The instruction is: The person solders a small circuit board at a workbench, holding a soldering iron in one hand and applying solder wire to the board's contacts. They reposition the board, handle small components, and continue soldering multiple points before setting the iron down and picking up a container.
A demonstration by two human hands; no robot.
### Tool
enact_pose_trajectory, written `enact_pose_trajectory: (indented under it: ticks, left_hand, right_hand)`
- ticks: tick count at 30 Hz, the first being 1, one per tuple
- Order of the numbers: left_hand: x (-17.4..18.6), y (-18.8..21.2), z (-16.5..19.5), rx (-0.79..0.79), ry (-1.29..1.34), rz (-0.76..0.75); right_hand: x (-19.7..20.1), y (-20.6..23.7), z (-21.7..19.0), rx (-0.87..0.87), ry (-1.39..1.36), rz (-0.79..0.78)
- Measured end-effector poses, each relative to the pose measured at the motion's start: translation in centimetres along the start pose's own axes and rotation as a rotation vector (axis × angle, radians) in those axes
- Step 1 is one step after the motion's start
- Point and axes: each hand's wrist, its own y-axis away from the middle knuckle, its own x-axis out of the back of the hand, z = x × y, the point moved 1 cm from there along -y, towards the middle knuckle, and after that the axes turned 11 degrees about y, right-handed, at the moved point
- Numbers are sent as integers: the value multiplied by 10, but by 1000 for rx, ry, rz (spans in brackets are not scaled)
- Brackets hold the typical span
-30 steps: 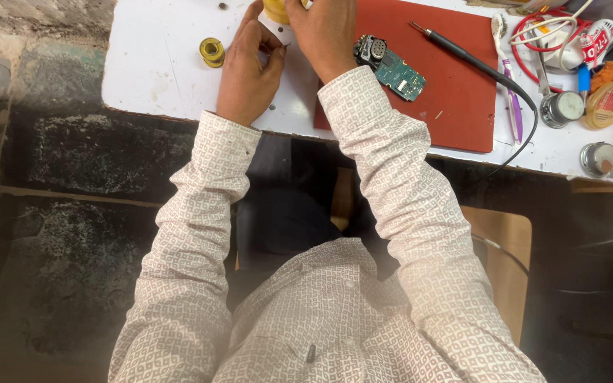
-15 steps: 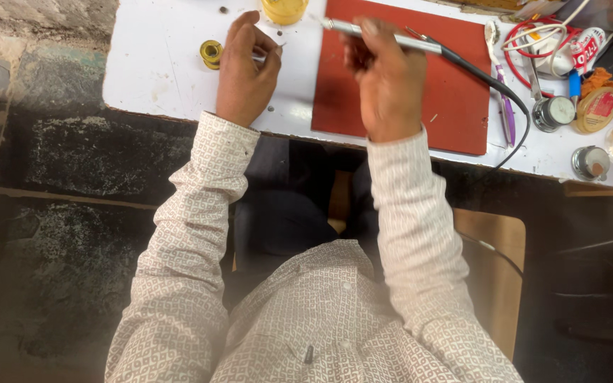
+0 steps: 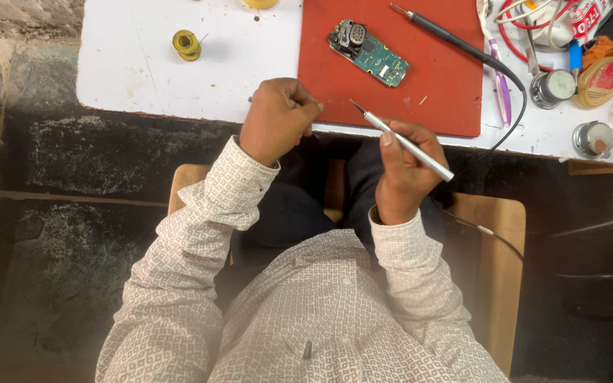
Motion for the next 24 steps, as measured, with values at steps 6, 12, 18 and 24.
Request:
enact_pose_trajectory:
  ticks: [6, 12, 18, 24]
  left_hand:
    - [1, -1, -3, -103, -243, 35]
    - [4, -3, 2, -1, -241, 18]
    - [5, -3, 5, 37, -194, -10]
    - [3, -4, 6, 12, -205, -12]
  right_hand:
    - [-8, 9, -2, 421, 398, -56]
    - [-20, 9, -6, 476, 468, -74]
    - [-26, 11, -8, 491, 523, -90]
    - [-28, 12, -8, 500, 581, -86]
